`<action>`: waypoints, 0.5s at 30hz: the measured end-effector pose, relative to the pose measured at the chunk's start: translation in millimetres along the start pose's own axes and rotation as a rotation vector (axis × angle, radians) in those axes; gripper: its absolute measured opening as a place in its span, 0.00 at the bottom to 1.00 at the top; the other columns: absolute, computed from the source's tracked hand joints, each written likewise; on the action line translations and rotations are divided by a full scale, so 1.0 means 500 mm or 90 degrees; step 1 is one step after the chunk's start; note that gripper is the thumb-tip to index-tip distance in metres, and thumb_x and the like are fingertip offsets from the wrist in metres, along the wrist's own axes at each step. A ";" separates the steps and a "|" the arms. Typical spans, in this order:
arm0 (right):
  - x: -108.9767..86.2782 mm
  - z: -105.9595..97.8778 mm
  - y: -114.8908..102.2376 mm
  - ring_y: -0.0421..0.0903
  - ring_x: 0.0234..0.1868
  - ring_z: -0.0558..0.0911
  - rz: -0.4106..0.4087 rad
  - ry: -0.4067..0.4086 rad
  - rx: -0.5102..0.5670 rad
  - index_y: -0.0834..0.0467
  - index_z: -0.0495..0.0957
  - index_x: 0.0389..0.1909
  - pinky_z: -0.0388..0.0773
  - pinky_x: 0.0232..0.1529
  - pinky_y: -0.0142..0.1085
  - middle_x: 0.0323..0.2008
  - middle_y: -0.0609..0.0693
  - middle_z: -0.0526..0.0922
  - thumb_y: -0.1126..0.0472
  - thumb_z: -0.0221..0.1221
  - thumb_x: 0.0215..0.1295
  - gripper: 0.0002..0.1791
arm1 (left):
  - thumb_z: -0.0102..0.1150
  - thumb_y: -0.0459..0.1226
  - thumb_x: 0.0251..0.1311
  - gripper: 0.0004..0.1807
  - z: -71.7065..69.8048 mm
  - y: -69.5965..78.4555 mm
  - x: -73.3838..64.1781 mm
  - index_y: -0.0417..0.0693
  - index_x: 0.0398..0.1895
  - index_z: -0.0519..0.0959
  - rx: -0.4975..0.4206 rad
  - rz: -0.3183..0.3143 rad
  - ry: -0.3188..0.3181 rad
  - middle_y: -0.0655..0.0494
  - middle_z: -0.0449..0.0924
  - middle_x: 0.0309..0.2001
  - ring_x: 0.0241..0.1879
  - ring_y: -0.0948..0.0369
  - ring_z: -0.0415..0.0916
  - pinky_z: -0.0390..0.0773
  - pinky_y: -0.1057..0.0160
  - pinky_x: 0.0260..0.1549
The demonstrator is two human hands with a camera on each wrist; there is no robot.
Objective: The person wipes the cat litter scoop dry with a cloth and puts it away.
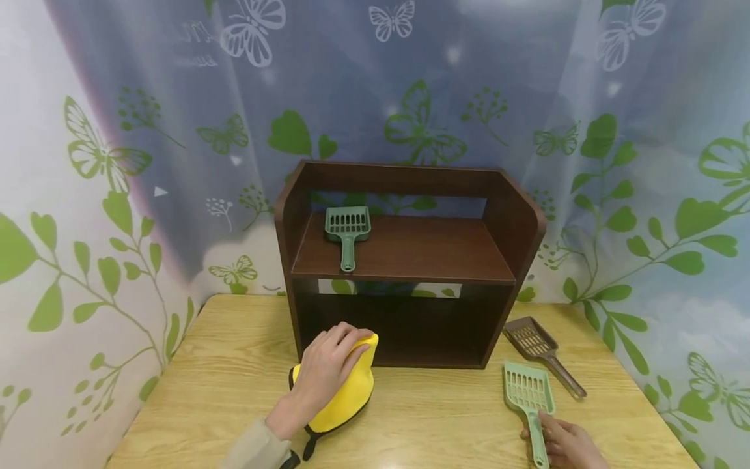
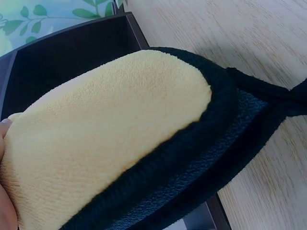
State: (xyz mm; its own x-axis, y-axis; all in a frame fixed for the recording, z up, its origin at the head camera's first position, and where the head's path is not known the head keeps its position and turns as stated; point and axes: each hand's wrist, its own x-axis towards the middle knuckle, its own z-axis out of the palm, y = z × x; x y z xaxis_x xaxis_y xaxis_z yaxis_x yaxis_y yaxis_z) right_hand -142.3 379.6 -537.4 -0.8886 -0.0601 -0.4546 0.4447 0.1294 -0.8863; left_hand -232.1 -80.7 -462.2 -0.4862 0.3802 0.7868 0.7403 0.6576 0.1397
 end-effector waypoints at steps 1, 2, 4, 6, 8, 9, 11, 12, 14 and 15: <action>-0.001 -0.005 0.004 0.48 0.40 0.86 -0.010 -0.041 0.040 0.79 0.68 0.62 0.83 0.43 0.39 0.43 0.56 0.88 0.45 0.39 0.83 0.37 | 0.68 0.39 0.63 0.12 0.000 0.000 0.000 0.53 0.49 0.83 0.000 -0.001 0.000 0.62 0.78 0.37 0.29 0.66 0.74 0.68 0.70 0.26; -0.001 -0.010 0.007 0.45 0.38 0.85 -0.020 -0.084 0.084 0.74 0.73 0.59 0.82 0.41 0.36 0.41 0.51 0.88 0.47 0.36 0.84 0.33 | 0.68 0.39 0.63 0.12 0.000 0.000 0.000 0.53 0.49 0.83 0.000 -0.001 0.000 0.62 0.79 0.37 0.29 0.65 0.74 0.68 0.70 0.26; 0.002 -0.018 0.011 0.40 0.35 0.81 -0.031 -0.186 0.183 0.61 0.79 0.53 0.79 0.39 0.31 0.38 0.45 0.86 0.49 0.26 0.83 0.33 | 0.68 0.39 0.63 0.12 0.001 0.000 -0.001 0.53 0.49 0.83 0.002 -0.001 0.002 0.62 0.79 0.37 0.29 0.65 0.74 0.69 0.70 0.26; 0.007 -0.022 0.014 0.38 0.33 0.77 -0.025 -0.279 0.275 0.52 0.79 0.50 0.76 0.37 0.28 0.36 0.43 0.82 0.50 0.19 0.81 0.35 | 0.69 0.39 0.62 0.12 0.001 -0.001 -0.002 0.53 0.49 0.83 0.004 0.000 0.005 0.61 0.79 0.37 0.29 0.65 0.74 0.69 0.70 0.26; 0.012 -0.021 0.017 0.35 0.30 0.72 -0.013 -0.346 0.334 0.51 0.78 0.50 0.73 0.34 0.26 0.34 0.42 0.78 0.49 0.15 0.78 0.37 | 0.69 0.39 0.62 0.12 0.002 -0.002 -0.003 0.53 0.48 0.83 0.005 0.001 0.006 0.61 0.79 0.37 0.29 0.65 0.74 0.69 0.70 0.27; 0.014 -0.021 0.020 0.35 0.28 0.69 -0.010 -0.374 0.356 0.51 0.77 0.51 0.71 0.33 0.26 0.33 0.42 0.77 0.48 0.15 0.77 0.37 | 0.69 0.39 0.62 0.12 0.002 -0.002 -0.003 0.53 0.48 0.83 0.005 0.001 0.006 0.61 0.79 0.36 0.29 0.65 0.74 0.70 0.70 0.27; 0.018 -0.018 0.026 0.34 0.25 0.64 -0.015 -0.404 0.376 0.51 0.76 0.50 0.66 0.29 0.25 0.32 0.40 0.77 0.46 0.24 0.81 0.30 | 0.70 0.39 0.61 0.12 0.001 -0.002 -0.003 0.53 0.48 0.84 0.005 0.003 0.006 0.61 0.78 0.36 0.29 0.65 0.74 0.69 0.70 0.27; 0.020 -0.016 0.028 0.34 0.24 0.62 -0.020 -0.421 0.380 0.50 0.75 0.50 0.63 0.28 0.26 0.32 0.40 0.77 0.44 0.29 0.83 0.26 | 0.69 0.39 0.62 0.12 0.001 -0.002 -0.003 0.53 0.48 0.84 0.005 0.002 0.005 0.61 0.78 0.36 0.29 0.65 0.74 0.69 0.70 0.27; 0.024 -0.011 0.032 0.34 0.23 0.60 -0.037 -0.449 0.378 0.50 0.75 0.51 0.58 0.27 0.27 0.31 0.39 0.77 0.42 0.41 0.81 0.20 | 0.69 0.39 0.62 0.12 0.001 -0.002 -0.002 0.53 0.49 0.83 0.005 0.003 0.006 0.61 0.78 0.37 0.29 0.65 0.74 0.69 0.70 0.27; 0.026 -0.008 0.033 0.33 0.23 0.60 -0.051 -0.457 0.371 0.51 0.74 0.52 0.58 0.27 0.26 0.31 0.39 0.77 0.43 0.45 0.80 0.18 | 0.69 0.39 0.62 0.13 0.001 -0.002 -0.002 0.53 0.49 0.83 0.005 0.004 0.006 0.61 0.79 0.37 0.29 0.65 0.74 0.69 0.70 0.27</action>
State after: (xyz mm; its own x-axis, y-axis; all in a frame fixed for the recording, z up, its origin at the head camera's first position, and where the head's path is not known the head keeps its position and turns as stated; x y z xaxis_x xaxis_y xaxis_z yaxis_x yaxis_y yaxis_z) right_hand -146.9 384.9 -557.3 -0.7231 -0.6711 -0.1636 0.5441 -0.4075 -0.7334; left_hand -232.7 -81.7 -463.4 -0.4771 0.3774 0.7937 0.7394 0.6605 0.1304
